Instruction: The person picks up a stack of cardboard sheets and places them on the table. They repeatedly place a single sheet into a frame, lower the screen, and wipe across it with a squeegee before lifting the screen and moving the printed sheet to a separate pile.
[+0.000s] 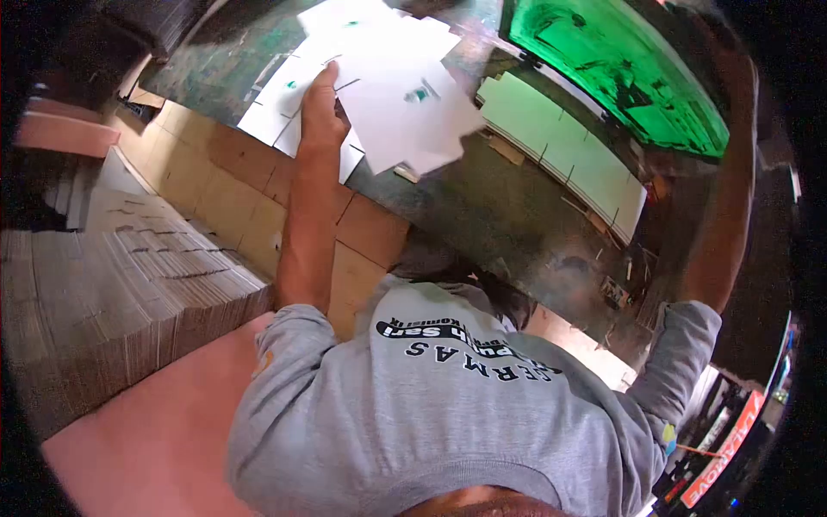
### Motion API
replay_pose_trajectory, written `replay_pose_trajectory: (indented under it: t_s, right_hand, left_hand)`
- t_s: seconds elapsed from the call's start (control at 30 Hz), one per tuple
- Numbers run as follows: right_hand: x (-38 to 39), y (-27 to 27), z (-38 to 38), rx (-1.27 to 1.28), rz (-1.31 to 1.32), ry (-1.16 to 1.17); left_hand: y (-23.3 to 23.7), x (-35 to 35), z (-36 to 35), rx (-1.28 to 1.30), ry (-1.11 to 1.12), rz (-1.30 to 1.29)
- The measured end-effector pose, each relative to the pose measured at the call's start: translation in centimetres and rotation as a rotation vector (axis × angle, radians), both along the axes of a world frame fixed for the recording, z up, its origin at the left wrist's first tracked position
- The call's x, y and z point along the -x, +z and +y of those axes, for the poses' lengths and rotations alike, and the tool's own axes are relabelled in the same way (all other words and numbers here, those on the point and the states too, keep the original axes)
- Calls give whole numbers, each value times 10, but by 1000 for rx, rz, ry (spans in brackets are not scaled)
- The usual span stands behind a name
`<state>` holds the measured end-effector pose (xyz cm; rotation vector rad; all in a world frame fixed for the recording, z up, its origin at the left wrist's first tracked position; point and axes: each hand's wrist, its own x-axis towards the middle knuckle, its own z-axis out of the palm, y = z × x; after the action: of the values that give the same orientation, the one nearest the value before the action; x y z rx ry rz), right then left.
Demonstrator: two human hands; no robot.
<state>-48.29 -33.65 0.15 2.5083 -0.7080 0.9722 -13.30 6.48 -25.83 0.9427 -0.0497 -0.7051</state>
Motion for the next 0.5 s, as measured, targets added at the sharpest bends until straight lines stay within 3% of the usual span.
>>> replay_pose_trajectory:
  t_s: [0.03, 0.1, 0.27, 0.37, 0.5]
  right_hand:
    - [1, 0, -3, 7, 3, 0]
    - [4, 1, -7, 22, 11, 2]
    - [12, 7, -18, 53, 24, -3]
    - [16, 8, -23, 59, 24, -15]
    - [18, 7, -27, 65, 40, -21]
  left_hand:
    - [-1, -7, 4, 2, 13, -6]
    - [-1, -26, 11, 55, 395, -19]
    - [8, -60, 25, 193, 607, -201]
    - [14, -79, 27, 203, 761, -137]
    - [4, -67, 5, 313, 660, 10]
